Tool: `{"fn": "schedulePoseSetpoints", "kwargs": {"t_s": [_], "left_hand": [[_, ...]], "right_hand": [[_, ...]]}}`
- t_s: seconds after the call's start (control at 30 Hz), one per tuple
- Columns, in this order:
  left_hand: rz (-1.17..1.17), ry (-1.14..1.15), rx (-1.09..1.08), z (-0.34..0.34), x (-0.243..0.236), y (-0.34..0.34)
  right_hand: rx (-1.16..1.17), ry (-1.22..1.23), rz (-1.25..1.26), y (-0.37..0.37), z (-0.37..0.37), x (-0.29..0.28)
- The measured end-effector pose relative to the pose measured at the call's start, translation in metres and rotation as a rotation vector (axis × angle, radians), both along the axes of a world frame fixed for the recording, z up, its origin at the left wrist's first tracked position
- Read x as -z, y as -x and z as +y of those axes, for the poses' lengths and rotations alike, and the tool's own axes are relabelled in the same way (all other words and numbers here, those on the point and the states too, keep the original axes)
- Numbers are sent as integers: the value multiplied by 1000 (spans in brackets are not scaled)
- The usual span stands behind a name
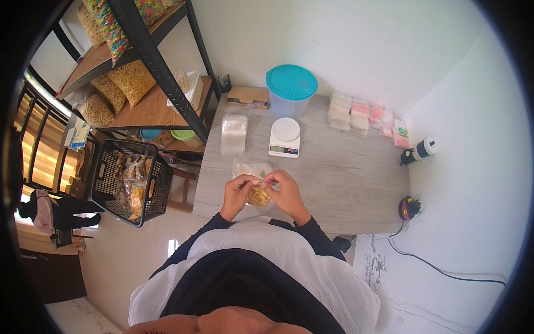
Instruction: The person scoops yellow snack sticks from a large bag into small clear plastic bags using a white plastic scoop. Each small bag is placed on a digital scale, adjusted to the target weight, then sealed and set aside. The process repeats for multiple bags.
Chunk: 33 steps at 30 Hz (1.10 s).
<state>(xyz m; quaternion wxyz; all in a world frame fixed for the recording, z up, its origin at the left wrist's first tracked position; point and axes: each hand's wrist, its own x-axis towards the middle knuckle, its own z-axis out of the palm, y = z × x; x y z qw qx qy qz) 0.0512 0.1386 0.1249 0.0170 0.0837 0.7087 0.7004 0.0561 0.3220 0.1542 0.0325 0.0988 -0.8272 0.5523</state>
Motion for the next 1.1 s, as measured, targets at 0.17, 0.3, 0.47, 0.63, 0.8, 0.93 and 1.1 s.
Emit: {"fn": "schedulePoseSetpoints", "kwargs": {"t_s": [0.17, 0.3, 0.47, 0.63, 0.8, 0.93, 1.1], "left_hand": [[-54, -154, -3, 2, -2, -1], [-55, -153, -22, 0, -3, -2], [-18, -111, -13, 0, 0, -2], [15, -59, -19, 1, -4, -2], [78, -5, -33, 1, -4, -1], [42, -37, -44, 0, -1, -1], [-57, -127, -68, -5, 8, 3]], "right_hand": [[-5, 25, -31, -1, 1, -4], [-2, 28, -25, -1, 1, -5], [-28, 0, 18, 0, 0, -6], [-41, 32, 18, 0, 0, 5], [-46, 4, 13, -2, -2, 5], [-43, 31, -5, -1, -1, 4], [-4, 9, -109, -3, 5, -10]]}}
